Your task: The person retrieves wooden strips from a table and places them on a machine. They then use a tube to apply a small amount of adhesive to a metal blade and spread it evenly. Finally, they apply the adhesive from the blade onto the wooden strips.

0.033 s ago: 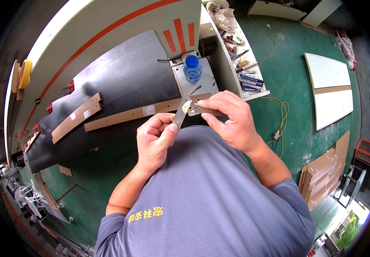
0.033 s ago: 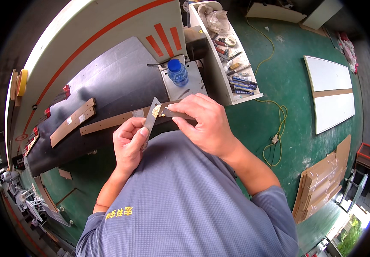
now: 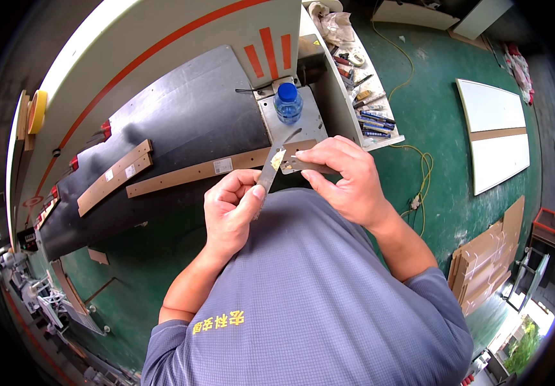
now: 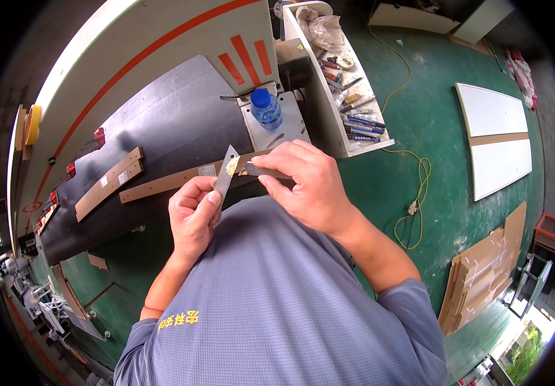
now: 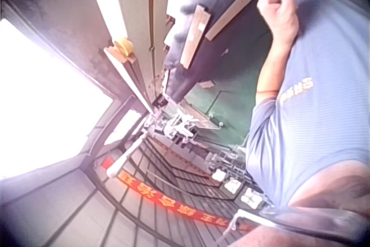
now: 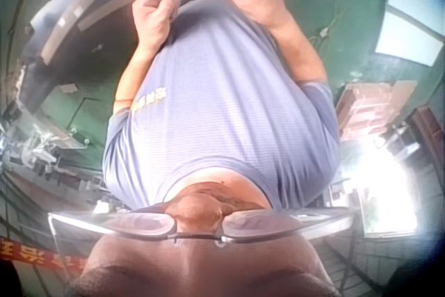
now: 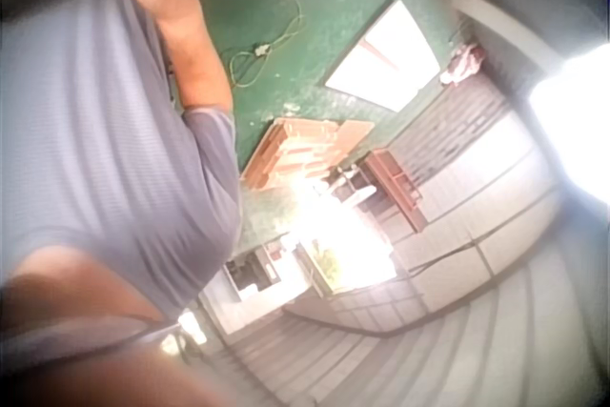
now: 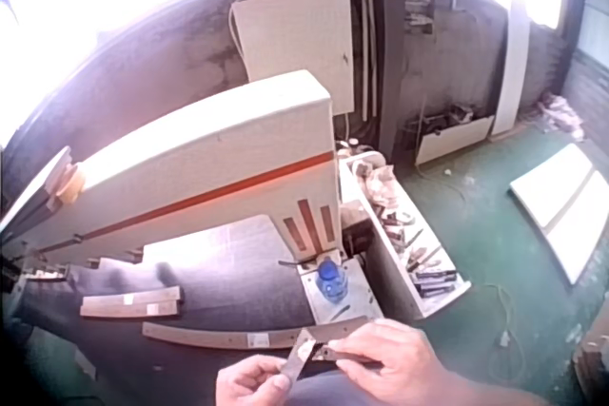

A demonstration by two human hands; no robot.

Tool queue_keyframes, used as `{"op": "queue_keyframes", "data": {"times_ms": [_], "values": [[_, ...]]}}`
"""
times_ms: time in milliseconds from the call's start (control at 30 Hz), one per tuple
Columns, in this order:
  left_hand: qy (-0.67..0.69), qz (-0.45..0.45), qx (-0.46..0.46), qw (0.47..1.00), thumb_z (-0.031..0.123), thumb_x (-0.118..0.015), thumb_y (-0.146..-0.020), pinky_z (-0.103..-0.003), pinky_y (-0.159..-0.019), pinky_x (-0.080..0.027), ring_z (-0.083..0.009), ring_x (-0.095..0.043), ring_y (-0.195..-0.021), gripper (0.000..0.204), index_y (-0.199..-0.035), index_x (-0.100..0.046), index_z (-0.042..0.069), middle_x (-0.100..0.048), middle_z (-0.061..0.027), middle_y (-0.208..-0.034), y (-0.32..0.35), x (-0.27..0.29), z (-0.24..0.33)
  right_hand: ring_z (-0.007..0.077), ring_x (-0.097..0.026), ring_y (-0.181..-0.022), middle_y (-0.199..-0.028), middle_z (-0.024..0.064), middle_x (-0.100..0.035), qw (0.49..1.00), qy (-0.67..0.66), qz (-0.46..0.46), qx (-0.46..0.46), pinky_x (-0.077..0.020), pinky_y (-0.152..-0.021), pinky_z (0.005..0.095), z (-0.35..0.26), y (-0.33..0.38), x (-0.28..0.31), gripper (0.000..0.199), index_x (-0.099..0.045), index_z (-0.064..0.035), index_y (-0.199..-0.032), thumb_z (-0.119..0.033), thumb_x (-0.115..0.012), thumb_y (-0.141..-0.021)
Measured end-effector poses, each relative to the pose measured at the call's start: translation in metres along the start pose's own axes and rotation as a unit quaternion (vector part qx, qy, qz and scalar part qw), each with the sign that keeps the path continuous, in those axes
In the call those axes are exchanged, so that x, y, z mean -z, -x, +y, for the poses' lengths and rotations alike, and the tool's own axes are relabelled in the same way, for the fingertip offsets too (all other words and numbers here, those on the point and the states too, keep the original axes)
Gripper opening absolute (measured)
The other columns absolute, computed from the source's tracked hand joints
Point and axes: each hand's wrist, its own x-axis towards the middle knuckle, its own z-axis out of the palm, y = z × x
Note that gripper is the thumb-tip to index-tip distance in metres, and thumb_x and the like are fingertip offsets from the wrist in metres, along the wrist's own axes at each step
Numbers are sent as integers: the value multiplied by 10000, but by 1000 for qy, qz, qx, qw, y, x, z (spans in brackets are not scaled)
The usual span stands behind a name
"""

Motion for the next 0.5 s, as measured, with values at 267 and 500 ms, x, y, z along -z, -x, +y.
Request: {"op": "queue_keyframes", "data": {"times_ms": [267, 500], "values": [[-30, -14, 23, 999, 95, -623, -969, -188, -541, -342, -7, -444, -602, 179, -1080, -655, -42, -580, 38, -725, 0, -3, 2, 263, -641, -792, -890, 95, -698, 999, -17, 27, 10, -530, -721, 359, -1, -3, -6, 303, -718, -47, -1042, 11, -763, -749], [-7, -6, 26, 1000, 92, -621, -967, -187, -544, -341, -6, -440, -599, 181, -1081, -656, -44, -581, 37, -722, 1, 0, -1, 252, -648, -774, -893, 80, -690, 999, -10, 17, -25, -537, -679, 342, -2, 2, 0, 295, -696, -50, -1034, 35, -755, -758]]}}
